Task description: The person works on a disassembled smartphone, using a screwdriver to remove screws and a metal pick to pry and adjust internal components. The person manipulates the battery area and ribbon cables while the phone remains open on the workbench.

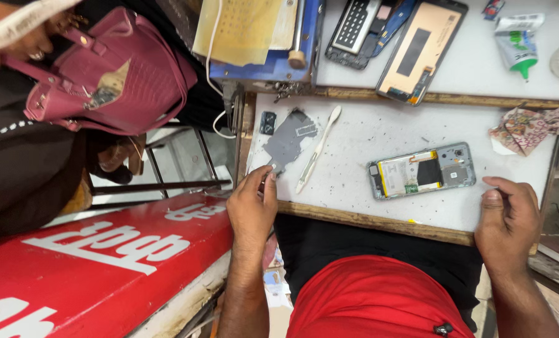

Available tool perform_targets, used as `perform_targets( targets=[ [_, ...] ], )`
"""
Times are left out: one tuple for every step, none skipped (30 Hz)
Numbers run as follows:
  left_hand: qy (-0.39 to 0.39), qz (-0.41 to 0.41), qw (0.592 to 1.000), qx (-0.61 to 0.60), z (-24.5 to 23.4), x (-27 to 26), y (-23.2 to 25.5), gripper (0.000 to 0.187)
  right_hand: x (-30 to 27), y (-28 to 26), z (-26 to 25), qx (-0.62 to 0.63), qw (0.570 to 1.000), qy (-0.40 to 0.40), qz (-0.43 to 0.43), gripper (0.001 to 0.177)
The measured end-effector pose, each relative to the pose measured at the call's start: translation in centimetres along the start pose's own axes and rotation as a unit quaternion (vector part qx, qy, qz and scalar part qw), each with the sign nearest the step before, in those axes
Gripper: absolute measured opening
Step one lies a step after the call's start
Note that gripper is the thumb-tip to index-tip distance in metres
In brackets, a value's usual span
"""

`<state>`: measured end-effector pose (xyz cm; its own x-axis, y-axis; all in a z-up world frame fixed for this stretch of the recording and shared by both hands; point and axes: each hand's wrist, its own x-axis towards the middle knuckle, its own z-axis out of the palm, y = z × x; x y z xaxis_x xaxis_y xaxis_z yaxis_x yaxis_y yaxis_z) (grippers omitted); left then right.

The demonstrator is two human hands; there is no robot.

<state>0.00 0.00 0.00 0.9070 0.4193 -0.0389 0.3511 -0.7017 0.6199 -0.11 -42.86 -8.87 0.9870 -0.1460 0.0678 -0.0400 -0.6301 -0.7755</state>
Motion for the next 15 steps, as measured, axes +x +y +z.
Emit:
perform_targets(
  targets=[
    [0.015,0.045,0.999,-0.006,0.4,-0.3,-0.3,0.019,-0.8,-0.8,1.2,-0.005,1.0,-0.004,0.0,0.015],
    [0.029,0.09,0.995,-0.012,0.8,-0.7,-0.4,0.02,-0.7,-1.4,1.6,0.036,0.999,0.001,0.022,0.019],
    [0.039,0.14,0.989,-0.024,1.6,-0.9,-0.3,0.02,-0.7,-1.7,1.6,0.073,0.996,0.013,0.047,0.023],
    [-0.002,0.143,0.989,-0.042,2.7,-1.4,0.3,0.021,-0.4,-2.0,1.7,0.087,0.996,0.023,0.025,0.021],
    [-0.042,0.148,0.986,-0.059,4.1,-1.9,1.2,0.022,-0.2,-2.3,2.0,0.101,0.994,0.034,0.003,0.02],
    [-0.056,0.216,0.974,-0.049,5.5,-2.2,2.4,0.029,0.1,-2.6,2.0,0.115,0.992,0.045,-0.021,0.019],
    [-0.068,0.282,0.956,-0.038,6.8,-2.4,3.6,0.038,0.3,-2.9,1.9,0.097,0.994,0.041,-0.04,0.02],
    [-0.104,0.297,0.949,-0.033,8.0,-2.7,4.9,0.048,0.5,-3.2,1.8,0.078,0.995,0.037,-0.059,0.021],
    [-0.14,0.313,0.939,-0.027,9.0,-2.7,6.0,0.059,0.6,-3.6,1.7,0.059,0.995,0.033,-0.076,0.022],
    [-0.156,0.325,0.933,-0.01,9.8,-2.6,7.0,0.063,0.7,-4.0,1.6,0.048,0.996,0.029,-0.076,0.025],
    [-0.169,0.338,0.926,0.01,10.4,-2.2,7.8,0.068,1.0,-4.4,1.6,0.04,0.996,0.026,-0.077,0.028],
    [-0.182,0.35,0.919,0.029,10.7,-2.0,8.4,0.072,1.2,-4.9,1.5,0.032,0.996,0.022,-0.078,0.03],
    [-0.184,0.355,0.916,0.032,10.7,-1.8,8.6,0.074,1.4,-5.3,1.5,0.026,0.997,0.025,-0.068,0.031],
    [-0.186,0.361,0.913,0.035,10.5,-1.5,8.6,0.075,1.5,-5.7,1.5,0.019,0.998,0.027,-0.057,0.031],
    [-0.189,0.365,0.911,0.039,10.3,-1.3,8.4,0.077,1.5,-6.1,1.4,0.012,0.998,0.028,-0.046,0.031]
  ],
)
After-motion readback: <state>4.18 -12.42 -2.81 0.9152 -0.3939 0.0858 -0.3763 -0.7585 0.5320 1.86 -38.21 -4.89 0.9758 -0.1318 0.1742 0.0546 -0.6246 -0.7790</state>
